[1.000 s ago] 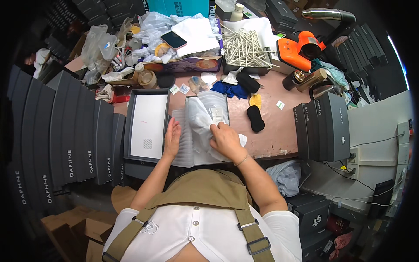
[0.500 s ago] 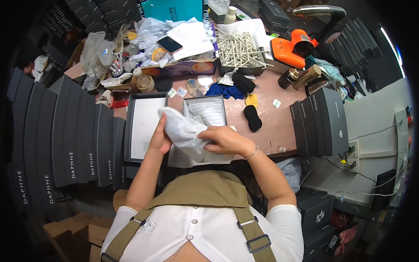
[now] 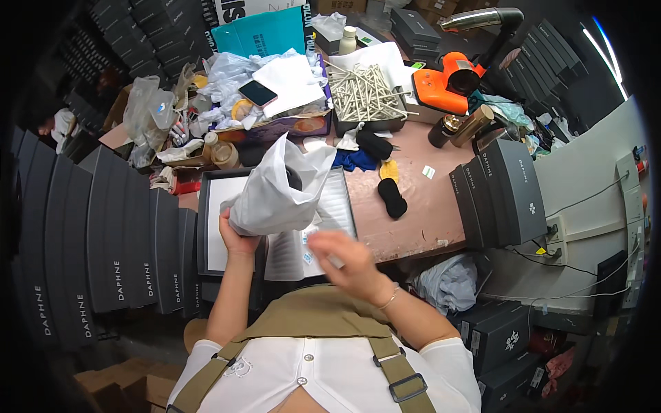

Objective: Taking high-heeled shoes out of boxes, wiping them with a cloth, and inspecting them before re-packing.

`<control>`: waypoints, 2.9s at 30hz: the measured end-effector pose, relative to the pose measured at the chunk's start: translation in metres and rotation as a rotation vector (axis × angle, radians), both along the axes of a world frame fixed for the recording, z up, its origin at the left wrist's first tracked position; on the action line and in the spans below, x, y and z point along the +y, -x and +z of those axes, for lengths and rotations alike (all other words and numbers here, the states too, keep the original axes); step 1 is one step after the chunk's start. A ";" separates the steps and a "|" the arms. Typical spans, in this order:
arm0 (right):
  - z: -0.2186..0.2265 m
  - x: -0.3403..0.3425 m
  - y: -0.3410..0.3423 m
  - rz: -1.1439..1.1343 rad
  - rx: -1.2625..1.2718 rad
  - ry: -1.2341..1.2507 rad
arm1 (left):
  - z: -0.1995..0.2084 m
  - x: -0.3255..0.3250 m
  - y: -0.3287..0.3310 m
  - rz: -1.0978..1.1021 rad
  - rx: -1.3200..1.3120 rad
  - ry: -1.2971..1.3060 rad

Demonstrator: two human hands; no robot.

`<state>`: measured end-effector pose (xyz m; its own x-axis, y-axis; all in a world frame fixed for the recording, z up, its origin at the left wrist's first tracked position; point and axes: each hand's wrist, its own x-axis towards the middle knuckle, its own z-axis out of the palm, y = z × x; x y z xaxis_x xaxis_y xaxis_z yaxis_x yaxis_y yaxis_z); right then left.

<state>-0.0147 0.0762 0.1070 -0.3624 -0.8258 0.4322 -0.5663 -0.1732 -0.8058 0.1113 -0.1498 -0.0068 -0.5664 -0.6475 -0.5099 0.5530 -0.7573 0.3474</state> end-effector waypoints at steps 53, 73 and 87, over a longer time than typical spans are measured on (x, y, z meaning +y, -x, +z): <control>-0.052 0.078 0.062 -0.337 -0.249 -0.370 | -0.086 0.041 0.001 -0.667 -1.254 1.448; -0.083 0.008 0.005 0.051 -0.155 -0.410 | 0.001 0.102 0.020 -0.242 -0.103 0.195; -0.048 -0.048 0.083 0.447 0.027 -0.622 | 0.001 0.088 0.045 -0.224 -0.076 0.343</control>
<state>-0.0978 0.0280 0.0592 0.0678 -0.9854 -0.1563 -0.5702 0.0903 -0.8165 0.0667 -0.0617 -0.0060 -0.6816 -0.6521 -0.3320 0.3507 -0.6893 0.6340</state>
